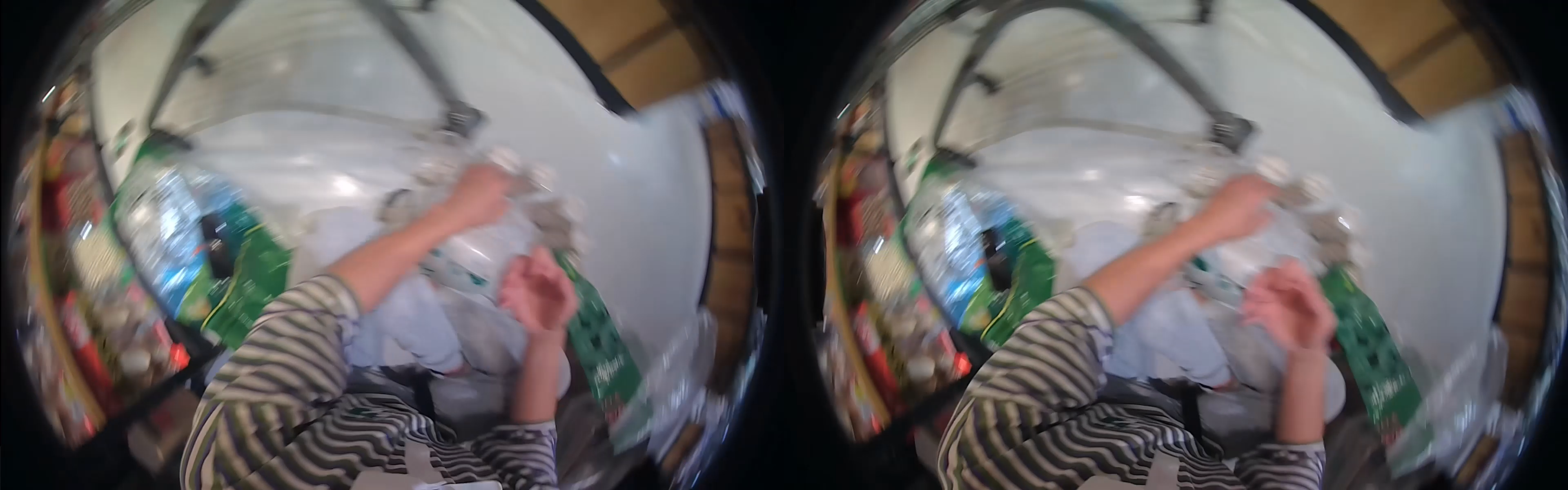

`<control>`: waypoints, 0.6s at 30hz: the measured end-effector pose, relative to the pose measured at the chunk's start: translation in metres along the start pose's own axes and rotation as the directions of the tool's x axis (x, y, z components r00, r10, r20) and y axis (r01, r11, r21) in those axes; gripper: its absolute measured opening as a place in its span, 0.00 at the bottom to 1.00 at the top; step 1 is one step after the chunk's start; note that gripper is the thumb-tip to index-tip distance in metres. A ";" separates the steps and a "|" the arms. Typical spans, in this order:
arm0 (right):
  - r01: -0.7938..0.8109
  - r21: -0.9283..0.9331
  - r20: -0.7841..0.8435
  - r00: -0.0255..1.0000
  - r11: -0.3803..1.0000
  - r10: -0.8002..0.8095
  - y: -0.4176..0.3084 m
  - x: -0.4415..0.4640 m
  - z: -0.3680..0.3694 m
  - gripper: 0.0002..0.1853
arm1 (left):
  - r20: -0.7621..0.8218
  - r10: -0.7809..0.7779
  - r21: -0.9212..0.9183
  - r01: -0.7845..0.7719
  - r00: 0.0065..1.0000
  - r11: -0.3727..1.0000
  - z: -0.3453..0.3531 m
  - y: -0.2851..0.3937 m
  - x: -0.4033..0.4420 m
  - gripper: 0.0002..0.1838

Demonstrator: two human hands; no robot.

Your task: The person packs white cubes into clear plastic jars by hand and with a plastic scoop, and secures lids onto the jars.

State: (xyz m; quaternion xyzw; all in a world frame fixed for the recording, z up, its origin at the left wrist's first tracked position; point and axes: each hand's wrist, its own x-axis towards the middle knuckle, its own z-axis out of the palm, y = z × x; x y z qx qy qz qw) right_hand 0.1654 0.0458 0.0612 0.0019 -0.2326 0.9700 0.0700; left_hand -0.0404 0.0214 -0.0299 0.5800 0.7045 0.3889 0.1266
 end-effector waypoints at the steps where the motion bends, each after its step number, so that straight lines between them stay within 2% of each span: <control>1: -0.030 0.157 0.075 0.997 0.987 0.019 0.020 0.005 0.030 0.31 | -0.017 0.028 -0.032 -0.028 0.999 0.999 -0.004 0.000 0.001 0.21; 2: 0.102 0.243 0.160 0.977 0.965 -0.144 0.049 0.019 0.056 0.36 | -0.058 0.027 -0.025 -0.029 0.998 0.999 -0.002 -0.002 0.001 0.22; 3: 0.069 0.280 0.274 0.950 0.958 -0.149 0.059 0.034 0.084 0.35 | -0.080 0.046 -0.030 -0.048 0.996 0.998 -0.004 -0.005 0.001 0.24; 4: 0.066 0.283 0.310 0.938 0.957 -0.156 0.064 0.042 0.109 0.34 | -0.117 0.104 0.023 -0.102 0.988 0.994 -0.001 -0.006 0.001 0.24; 5: 0.049 0.332 0.304 0.940 0.942 -0.157 0.068 0.046 0.133 0.33 | -0.171 0.135 0.016 -0.134 0.976 0.991 -0.005 -0.006 0.001 0.22; 9: 0.023 0.511 0.209 0.967 0.860 -0.149 0.074 0.054 0.196 0.31 | -0.103 0.151 -0.024 -0.154 0.983 0.988 -0.015 0.002 0.008 0.22; 10: 0.020 0.571 0.166 0.976 0.821 -0.139 0.076 0.053 0.207 0.33 | -0.075 0.113 -0.013 -0.114 0.991 0.993 -0.018 0.006 0.007 0.23; 12: 0.022 0.563 0.158 0.979 0.826 -0.133 0.087 0.060 0.213 0.34 | -0.047 0.049 0.000 -0.049 0.998 0.999 -0.021 0.008 0.001 0.23; 14: 0.042 0.492 0.148 0.980 0.869 -0.132 0.087 0.059 0.206 0.34 | -0.077 0.093 -0.022 -0.095 0.993 0.995 -0.020 0.009 0.005 0.23; 18: 0.066 0.385 0.141 0.982 0.920 -0.129 0.088 0.056 0.197 0.36 | -0.087 0.062 -0.028 -0.065 0.994 0.998 -0.020 0.007 0.007 0.23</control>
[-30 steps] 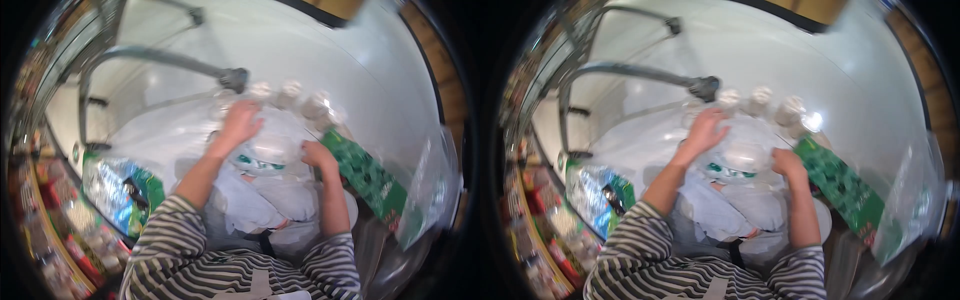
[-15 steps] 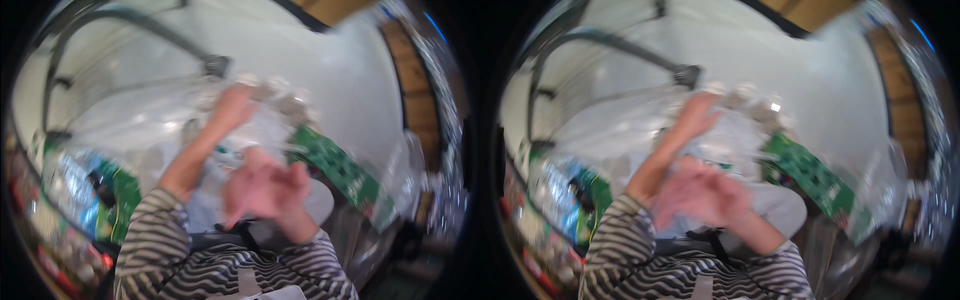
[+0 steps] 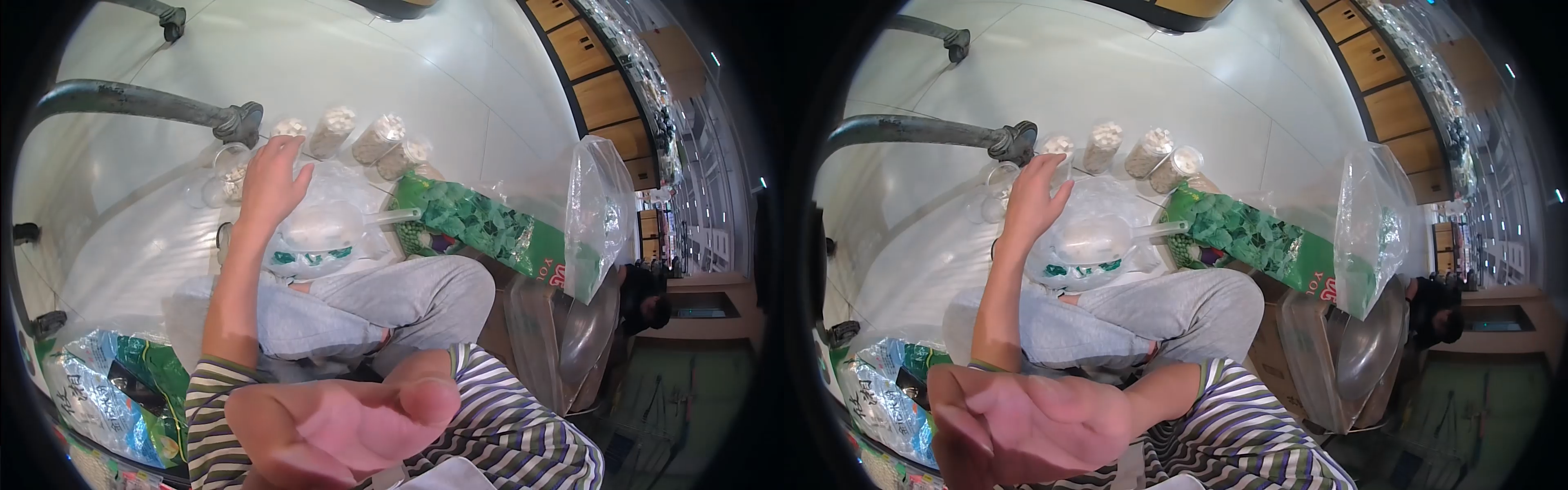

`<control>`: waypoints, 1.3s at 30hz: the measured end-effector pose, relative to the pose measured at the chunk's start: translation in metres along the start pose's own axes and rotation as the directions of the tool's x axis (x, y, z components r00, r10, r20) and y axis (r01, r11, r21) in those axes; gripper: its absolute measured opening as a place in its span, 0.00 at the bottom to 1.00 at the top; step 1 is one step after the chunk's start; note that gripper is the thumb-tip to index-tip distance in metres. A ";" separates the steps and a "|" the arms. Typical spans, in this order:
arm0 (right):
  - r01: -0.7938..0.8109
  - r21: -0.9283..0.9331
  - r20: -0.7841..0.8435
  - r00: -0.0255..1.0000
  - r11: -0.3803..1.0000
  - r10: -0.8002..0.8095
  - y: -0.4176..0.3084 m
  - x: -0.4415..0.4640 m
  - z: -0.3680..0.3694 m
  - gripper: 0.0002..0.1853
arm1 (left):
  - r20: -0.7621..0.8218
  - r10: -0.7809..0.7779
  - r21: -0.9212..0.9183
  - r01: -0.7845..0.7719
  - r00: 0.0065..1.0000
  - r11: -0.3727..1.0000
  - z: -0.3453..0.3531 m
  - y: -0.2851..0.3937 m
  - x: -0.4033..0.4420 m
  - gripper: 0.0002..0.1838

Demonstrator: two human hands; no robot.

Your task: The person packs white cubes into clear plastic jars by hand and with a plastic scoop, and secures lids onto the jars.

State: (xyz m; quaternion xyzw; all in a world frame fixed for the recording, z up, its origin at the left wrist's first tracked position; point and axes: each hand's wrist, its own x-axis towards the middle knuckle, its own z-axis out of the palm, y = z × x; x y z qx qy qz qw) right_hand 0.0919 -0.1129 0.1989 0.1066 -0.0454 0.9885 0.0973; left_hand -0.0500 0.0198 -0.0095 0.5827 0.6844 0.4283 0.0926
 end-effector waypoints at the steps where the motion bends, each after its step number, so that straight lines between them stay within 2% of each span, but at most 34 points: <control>1: 0.006 -0.019 -0.001 1.000 1.000 -0.006 0.002 -0.001 -0.001 0.36 | -0.003 0.003 0.004 -0.003 1.000 1.000 0.000 -0.001 0.000 0.23; 6: 0.021 -0.064 0.000 1.000 0.998 -0.021 0.004 -0.004 -0.005 0.38 | -0.003 -0.017 0.031 0.018 1.000 0.999 -0.003 0.001 0.000 0.23; 8: -0.065 -0.024 0.028 0.997 0.998 0.066 -0.002 -0.003 -0.003 0.40 | 0.006 -0.016 0.031 0.016 1.000 0.999 -0.002 0.001 0.000 0.22; 11: -0.063 -0.047 0.051 0.997 0.997 0.065 0.001 -0.008 -0.002 0.39 | -0.027 -0.007 -0.018 0.006 1.000 1.000 -0.002 -0.001 -0.001 0.22; 14: -0.095 -0.042 0.087 0.991 0.995 0.098 0.008 -0.012 -0.008 0.39 | -0.009 -0.009 0.029 0.010 1.000 1.000 0.000 -0.003 -0.001 0.22; 16: 0.004 0.008 -0.142 0.990 1.000 -0.003 0.011 -0.017 -0.018 0.34 | -0.063 -0.006 0.059 0.010 0.998 0.998 -0.002 0.002 -0.002 0.18; 17: 0.052 0.141 0.028 0.998 0.989 -0.057 0.003 -0.014 -0.024 0.29 | 0.021 -0.032 0.057 0.030 0.999 0.998 -0.003 0.006 -0.001 0.16; 19: 0.121 -0.292 0.036 0.993 0.949 -0.115 -0.030 -0.016 -0.054 0.26 | 0.142 -0.072 0.063 0.063 0.987 0.996 0.001 0.013 -0.009 0.14; 20: 0.110 -0.638 -0.079 0.975 0.762 -0.206 -0.054 -0.011 -0.053 0.21 | 0.177 -0.087 0.069 0.076 0.980 0.995 0.008 0.013 -0.013 0.13; 21: 0.135 -0.838 -0.045 0.949 0.528 -0.313 -0.080 -0.005 -0.066 0.20 | 0.329 -0.073 0.093 0.044 0.942 0.995 0.005 0.015 -0.014 0.17; 22: 0.153 -0.915 -0.018 0.908 0.373 -0.418 -0.105 0.010 -0.081 0.18 | 0.476 -0.062 0.103 0.014 0.877 0.995 0.005 0.018 -0.016 0.21; 23: 0.124 -0.911 -0.089 0.872 0.393 -0.481 -0.138 0.016 -0.110 0.14 | 0.515 -0.079 0.126 0.016 0.853 0.992 0.014 0.022 -0.019 0.19; 24: -0.034 -0.961 -0.201 0.770 0.276 -0.605 -0.166 0.027 -0.129 0.13 | 0.556 -0.096 0.148 0.016 0.825 0.989 0.024 0.025 -0.023 0.17; 25: -0.276 -0.961 -0.236 0.765 0.026 -0.599 -0.193 0.039 -0.147 0.18 | 0.552 -0.123 0.158 0.041 0.824 0.987 0.025 0.027 -0.025 0.17; 26: -0.477 -0.847 -0.258 0.756 -0.236 -0.601 -0.214 0.048 -0.168 0.24 | 0.622 -0.155 0.172 0.059 0.768 0.983 0.026 0.028 -0.025 0.14; 27: -0.475 -0.849 -0.267 0.763 -0.231 -0.589 -0.227 0.049 -0.192 0.24 | 0.687 -0.181 0.184 0.072 0.704 0.980 0.026 0.027 -0.026 0.11; 28: -0.548 -0.595 -0.205 0.811 -0.587 -0.548 -0.237 0.049 -0.217 0.29 | 0.683 -0.194 0.190 0.085 0.705 0.978 0.027 0.025 -0.028 0.11; 29: -0.506 -0.227 -0.167 0.862 -0.832 -0.479 -0.243 0.053 -0.234 0.33 | 0.646 -0.202 0.201 0.091 0.736 0.975 0.027 0.022 -0.030 0.10; 30: -0.496 -0.233 -0.174 0.867 -0.836 -0.466 -0.243 0.060 -0.244 0.33 | 0.609 -0.211 0.210 0.100 0.765 0.972 0.026 0.020 -0.030 0.08; 32: -0.565 -0.117 -0.267 0.810 -0.817 -0.522 -0.240 0.070 -0.261 0.39 | 0.583 -0.223 0.218 0.115 0.781 0.969 0.024 0.017 -0.029 0.08; 36: -0.520 -0.155 -0.277 0.839 -0.840 -0.468 -0.232 0.084 -0.272 0.39 | 0.551 -0.207 0.200 0.113 0.808 0.973 0.030 0.013 -0.029 0.08; 38: -0.471 -0.196 -0.108 0.882 -0.860 -0.458 -0.241 0.079 -0.276 0.38 | 0.564 -0.201 0.191 0.110 0.801 0.975 0.032 0.014 -0.029 0.08; 39: -0.470 -0.195 -0.102 0.882 -0.861 -0.459 -0.242 0.077 -0.267 0.38 | 0.572 -0.190 0.176 0.107 0.798 0.979 0.032 0.015 -0.028 0.09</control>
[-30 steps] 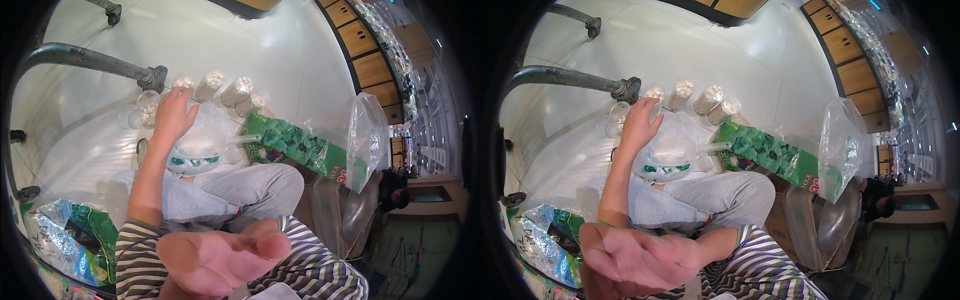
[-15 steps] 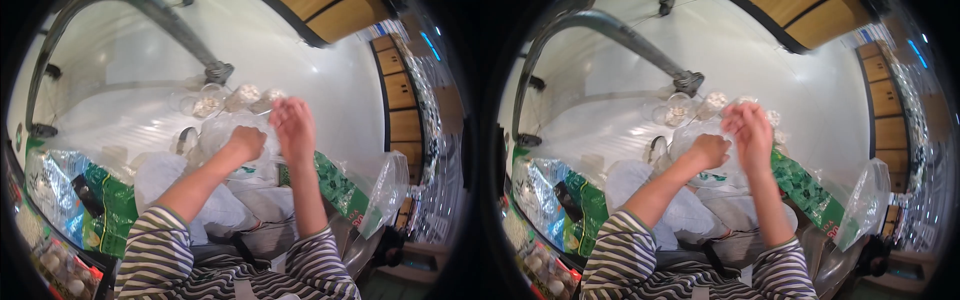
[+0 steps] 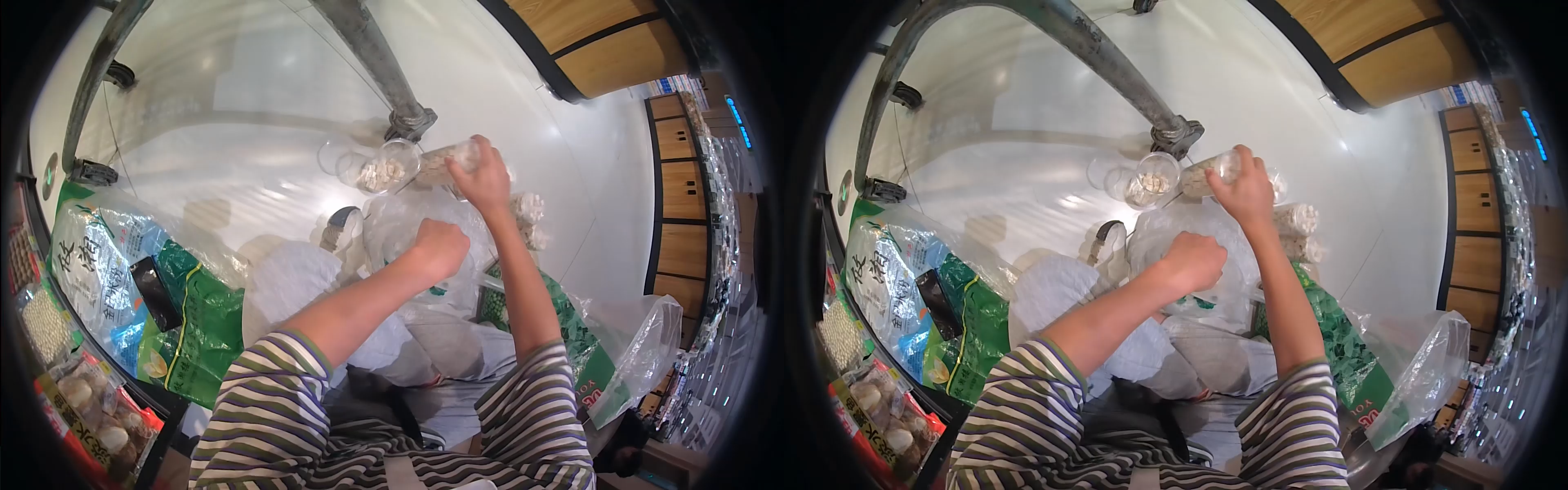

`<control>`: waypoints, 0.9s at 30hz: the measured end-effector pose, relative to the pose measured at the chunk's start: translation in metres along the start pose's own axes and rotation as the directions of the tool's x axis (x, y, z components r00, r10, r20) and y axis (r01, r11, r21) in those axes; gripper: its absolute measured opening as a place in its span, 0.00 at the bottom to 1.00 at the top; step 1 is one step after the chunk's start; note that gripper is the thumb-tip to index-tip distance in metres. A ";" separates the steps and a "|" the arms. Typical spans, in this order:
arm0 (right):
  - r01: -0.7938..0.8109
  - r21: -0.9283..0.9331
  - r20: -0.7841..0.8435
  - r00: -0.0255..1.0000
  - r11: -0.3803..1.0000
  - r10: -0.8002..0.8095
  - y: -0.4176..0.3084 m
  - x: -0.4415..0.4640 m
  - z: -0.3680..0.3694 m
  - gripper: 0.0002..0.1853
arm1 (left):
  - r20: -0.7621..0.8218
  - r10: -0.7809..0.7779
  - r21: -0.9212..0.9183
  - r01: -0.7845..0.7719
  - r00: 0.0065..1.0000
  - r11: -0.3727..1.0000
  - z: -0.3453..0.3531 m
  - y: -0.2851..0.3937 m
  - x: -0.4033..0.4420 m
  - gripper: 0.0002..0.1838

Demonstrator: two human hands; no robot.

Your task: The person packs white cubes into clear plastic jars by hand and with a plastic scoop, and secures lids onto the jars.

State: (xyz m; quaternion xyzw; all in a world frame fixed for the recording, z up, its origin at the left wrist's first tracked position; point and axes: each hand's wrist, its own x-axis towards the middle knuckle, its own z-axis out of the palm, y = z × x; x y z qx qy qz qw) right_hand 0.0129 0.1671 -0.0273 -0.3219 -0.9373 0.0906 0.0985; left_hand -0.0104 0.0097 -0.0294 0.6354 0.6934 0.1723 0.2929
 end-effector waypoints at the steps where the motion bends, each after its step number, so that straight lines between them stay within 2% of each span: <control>1: 0.028 0.030 -0.111 0.993 0.999 -0.024 -0.004 -0.004 -0.019 0.36 | -0.011 0.006 0.005 -0.006 1.000 1.000 -0.003 0.000 0.000 0.09; 2: 0.054 0.054 -0.221 0.974 0.997 -0.041 -0.008 -0.010 -0.040 0.35 | -0.001 0.005 0.011 -0.005 1.000 1.000 -0.006 0.001 -0.001 0.09; 3: 0.048 0.041 -0.231 0.972 0.998 -0.037 -0.013 -0.017 -0.066 0.35 | 0.013 0.011 0.015 -0.011 1.000 1.000 -0.007 0.003 -0.003 0.10; 5: -0.070 0.226 -0.176 0.978 0.972 0.111 -0.015 -0.032 -0.115 0.33 | -0.026 0.036 0.024 -0.035 0.999 0.999 -0.005 0.003 0.000 0.10; 6: 0.073 0.061 -0.363 0.931 0.995 -0.046 0.002 -0.039 -0.120 0.33 | -0.060 0.040 0.028 -0.038 0.997 0.999 -0.004 0.004 0.001 0.11; 7: 0.056 0.041 -0.378 0.925 0.998 -0.036 0.003 -0.048 -0.132 0.33 | -0.061 0.071 0.031 -0.069 0.996 0.997 -0.005 0.005 0.000 0.11; 9: -0.083 -0.111 -0.349 0.936 0.990 0.040 -0.001 -0.070 -0.149 0.33 | -0.134 0.109 0.010 -0.108 0.985 0.994 -0.005 0.006 -0.002 0.12; 11: -0.069 -0.074 -0.401 0.915 0.995 0.034 0.026 -0.085 -0.152 0.33 | -0.171 0.153 -0.033 -0.160 0.973 0.986 -0.009 0.007 -0.005 0.12; 13: -0.001 -0.033 -0.349 0.937 0.999 -0.011 0.021 -0.104 -0.156 0.33 | -0.213 0.169 -0.080 -0.190 0.962 0.979 -0.023 0.020 -0.008 0.13; 14: -0.117 0.005 -0.242 0.964 0.993 0.114 0.008 -0.115 -0.162 0.33 | -0.359 0.123 -0.172 -0.195 0.925 0.966 -0.033 0.030 -0.014 0.15; 15: -0.123 0.013 -0.246 0.961 0.992 0.123 0.014 -0.120 -0.160 0.33 | -0.488 0.059 -0.260 -0.209 0.871 0.943 -0.040 0.039 -0.019 0.19; 16: -0.163 0.154 -0.187 0.964 0.974 0.191 0.022 -0.124 -0.155 0.34 | -0.481 0.062 -0.250 -0.205 0.874 0.946 -0.042 0.044 -0.020 0.19; 17: -0.202 0.293 -0.119 0.962 0.935 0.245 0.027 -0.126 -0.150 0.34 | -0.675 0.171 -0.147 -0.358 0.718 0.922 -0.045 0.049 -0.019 0.26; 18: -0.199 0.309 -0.119 0.962 0.930 0.246 0.023 -0.130 -0.147 0.34 | -0.819 0.266 -0.011 -0.477 0.508 0.879 -0.045 0.052 -0.018 0.35; 19: -0.152 0.356 -0.087 0.977 0.922 0.195 0.013 -0.136 -0.146 0.33 | -0.814 0.269 -0.003 -0.467 0.515 0.884 -0.038 0.052 -0.015 0.35; 21: -0.113 0.422 -0.050 0.988 0.900 0.147 -0.002 -0.141 -0.140 0.32 | -0.693 0.186 -0.249 -0.475 0.696 0.844 -0.017 0.051 -0.011 0.43; 22: -0.067 0.368 -0.111 0.987 0.928 0.115 -0.009 -0.143 -0.136 0.30 | -0.618 0.121 -0.351 -0.410 0.777 0.842 -0.012 0.048 -0.011 0.41; 24: 0.002 0.280 -0.218 0.974 0.960 0.062 -0.011 -0.144 -0.124 0.27 | -0.591 0.123 -0.335 -0.381 0.798 0.862 -0.007 0.042 -0.009 0.41; 25: -0.008 0.299 -0.216 0.973 0.954 0.076 -0.006 -0.145 -0.118 0.27 | -0.576 0.127 -0.321 -0.367 0.808 0.873 -0.005 0.040 -0.007 0.41; 27: 0.059 0.263 -0.227 0.974 0.963 0.002 0.005 -0.150 -0.106 0.29 | -0.530 0.141 -0.353 -0.369 0.836 0.860 -0.002 0.037 -0.005 0.40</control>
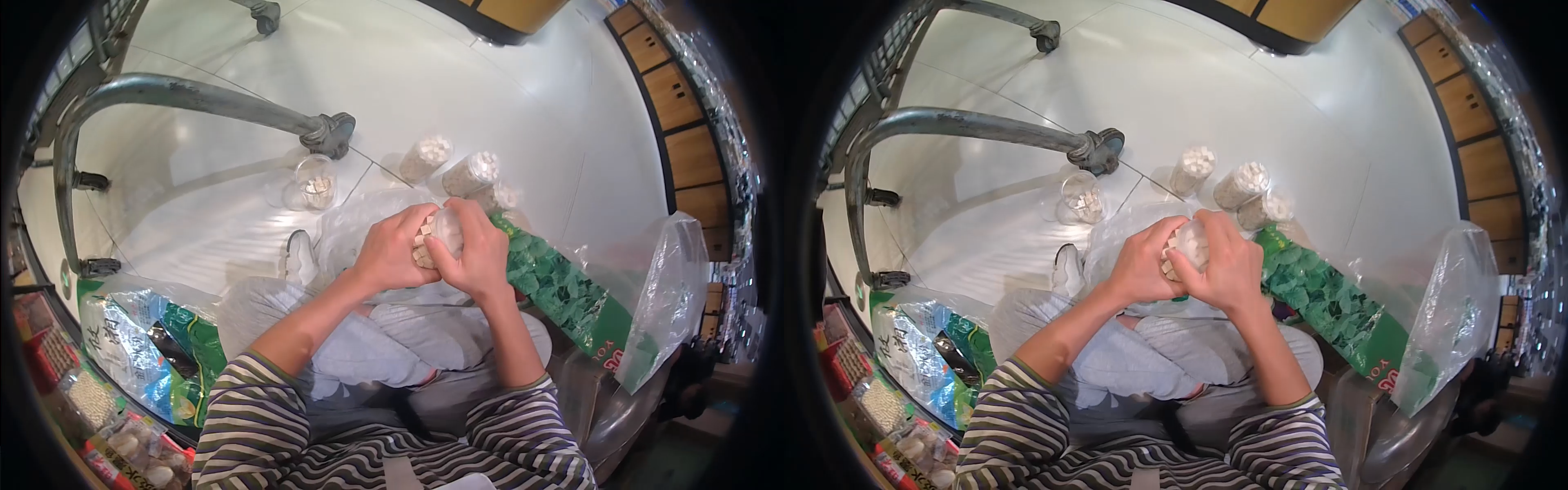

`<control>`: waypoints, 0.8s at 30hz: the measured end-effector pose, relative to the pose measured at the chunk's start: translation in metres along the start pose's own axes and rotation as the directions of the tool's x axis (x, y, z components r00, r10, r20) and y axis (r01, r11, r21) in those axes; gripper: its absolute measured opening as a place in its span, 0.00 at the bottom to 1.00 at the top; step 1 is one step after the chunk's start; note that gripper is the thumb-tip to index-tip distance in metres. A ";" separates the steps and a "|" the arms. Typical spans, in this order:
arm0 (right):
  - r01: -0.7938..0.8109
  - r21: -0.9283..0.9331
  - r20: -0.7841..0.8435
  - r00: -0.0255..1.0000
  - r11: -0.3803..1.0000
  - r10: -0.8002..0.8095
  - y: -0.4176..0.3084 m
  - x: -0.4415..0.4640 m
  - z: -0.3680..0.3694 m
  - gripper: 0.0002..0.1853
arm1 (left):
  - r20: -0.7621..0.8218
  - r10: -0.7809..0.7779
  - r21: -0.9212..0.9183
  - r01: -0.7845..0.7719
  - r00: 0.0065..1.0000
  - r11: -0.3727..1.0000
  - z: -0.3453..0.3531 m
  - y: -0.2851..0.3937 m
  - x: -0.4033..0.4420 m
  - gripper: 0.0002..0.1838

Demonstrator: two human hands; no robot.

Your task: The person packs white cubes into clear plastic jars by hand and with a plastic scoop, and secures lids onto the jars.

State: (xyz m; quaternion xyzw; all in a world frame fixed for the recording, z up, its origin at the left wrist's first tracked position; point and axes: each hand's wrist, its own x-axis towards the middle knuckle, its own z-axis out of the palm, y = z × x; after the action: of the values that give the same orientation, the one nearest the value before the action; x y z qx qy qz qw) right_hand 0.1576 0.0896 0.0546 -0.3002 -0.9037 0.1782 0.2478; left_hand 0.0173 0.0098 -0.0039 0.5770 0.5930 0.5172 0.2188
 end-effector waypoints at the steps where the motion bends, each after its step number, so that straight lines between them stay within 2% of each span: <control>1: -0.022 0.011 -0.004 1.000 1.000 0.022 0.006 -0.002 -0.003 0.29 | 0.036 -0.001 -0.045 0.003 0.999 0.999 0.001 0.001 -0.001 0.40; 2: 0.090 0.057 0.051 0.994 0.994 -0.093 0.012 -0.002 -0.009 0.29 | 0.062 -0.001 -0.043 0.004 0.998 0.999 0.000 0.002 -0.001 0.40; 3: 0.201 0.101 0.094 0.973 0.974 -0.210 0.017 0.000 -0.015 0.30 | 0.209 -0.086 -0.144 0.118 0.974 0.983 -0.004 0.006 0.002 0.40; 4: 0.178 0.094 0.076 0.980 0.980 -0.186 0.020 0.000 -0.020 0.30 | 0.362 -0.150 -0.223 0.242 0.920 0.944 -0.006 0.007 0.004 0.40; 5: 0.227 0.120 0.095 0.966 0.966 -0.239 0.021 0.000 -0.025 0.30 | 0.391 -0.137 -0.220 0.237 0.910 0.946 -0.006 0.006 0.004 0.40; 6: 0.276 0.148 0.110 0.950 0.950 -0.293 0.020 0.000 -0.028 0.30 | 0.420 -0.120 -0.305 0.265 0.900 0.915 -0.007 0.003 0.005 0.40; 7: 0.283 0.147 0.106 0.948 0.948 -0.300 0.018 -0.001 -0.031 0.30 | 0.445 -0.106 -0.384 0.296 0.889 0.875 -0.006 0.002 0.004 0.41; 8: 0.270 0.139 0.092 0.955 0.953 -0.284 0.018 -0.002 -0.033 0.30 | 0.464 -0.096 -0.378 0.295 0.881 0.878 -0.003 0.001 0.002 0.41; 10: 0.312 0.141 0.070 0.944 0.940 -0.324 0.018 -0.001 -0.035 0.30 | 0.391 -0.077 -0.470 0.271 0.917 0.840 0.000 0.002 -0.003 0.41; 11: 0.311 0.141 0.061 0.945 0.940 -0.322 0.018 -0.003 -0.035 0.30 | 0.396 -0.074 -0.464 0.269 0.915 0.844 0.001 0.004 -0.005 0.41; 13: 0.104 0.044 0.116 0.987 0.994 -0.108 0.017 -0.012 -0.030 0.29 | 0.247 -0.211 -0.130 0.248 0.946 0.960 0.000 0.019 -0.004 0.40; 14: 0.109 0.048 0.112 0.987 0.993 -0.114 0.018 -0.016 -0.023 0.29 | 0.242 -0.210 -0.124 0.245 0.947 0.962 0.002 0.017 -0.004 0.40; 16: -0.103 -0.041 0.213 0.971 0.994 0.110 0.020 -0.021 -0.012 0.28 | 0.185 -0.073 0.175 0.040 0.980 0.984 0.005 0.009 -0.006 0.41; 17: -0.099 -0.039 0.216 0.971 0.994 0.105 0.021 -0.021 -0.013 0.28 | 0.180 -0.075 0.177 0.043 0.981 0.983 0.003 0.006 -0.005 0.41; 19: 0.117 0.110 0.189 0.972 0.987 -0.137 0.023 -0.015 -0.019 0.28 | 0.416 -0.241 -0.012 0.270 0.877 0.963 -0.007 0.000 0.001 0.40; 20: 0.122 0.111 0.189 0.972 0.986 -0.142 0.025 -0.011 -0.020 0.28 | 0.411 -0.241 -0.012 0.270 0.879 0.963 -0.008 -0.001 0.001 0.40; 21: 0.246 0.200 0.094 0.959 0.948 -0.269 0.029 -0.006 -0.020 0.28 | 0.412 -0.237 -0.100 0.302 0.880 0.948 -0.007 -0.003 0.001 0.40; 22: 0.307 0.240 0.043 0.944 0.921 -0.326 0.027 -0.006 -0.021 0.28 | 0.414 -0.232 -0.189 0.333 0.880 0.924 -0.007 -0.003 0.001 0.40; 23: 0.369 0.274 -0.009 0.924 0.888 -0.382 0.025 -0.005 -0.023 0.28 | 0.412 -0.233 -0.191 0.334 0.881 0.923 -0.007 -0.003 0.001 0.40; 24: 0.236 0.276 0.017 0.968 0.932 -0.250 0.016 -0.008 -0.027 0.29 | 0.378 -0.216 -0.128 0.282 0.900 0.951 -0.007 0.001 0.002 0.41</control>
State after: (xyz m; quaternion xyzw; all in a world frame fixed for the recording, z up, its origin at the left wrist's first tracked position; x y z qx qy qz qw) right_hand 0.1857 0.1013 0.0661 -0.1443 -0.9070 0.2763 0.2833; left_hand 0.0115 0.0091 -0.0003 0.5587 0.5630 0.4219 0.4392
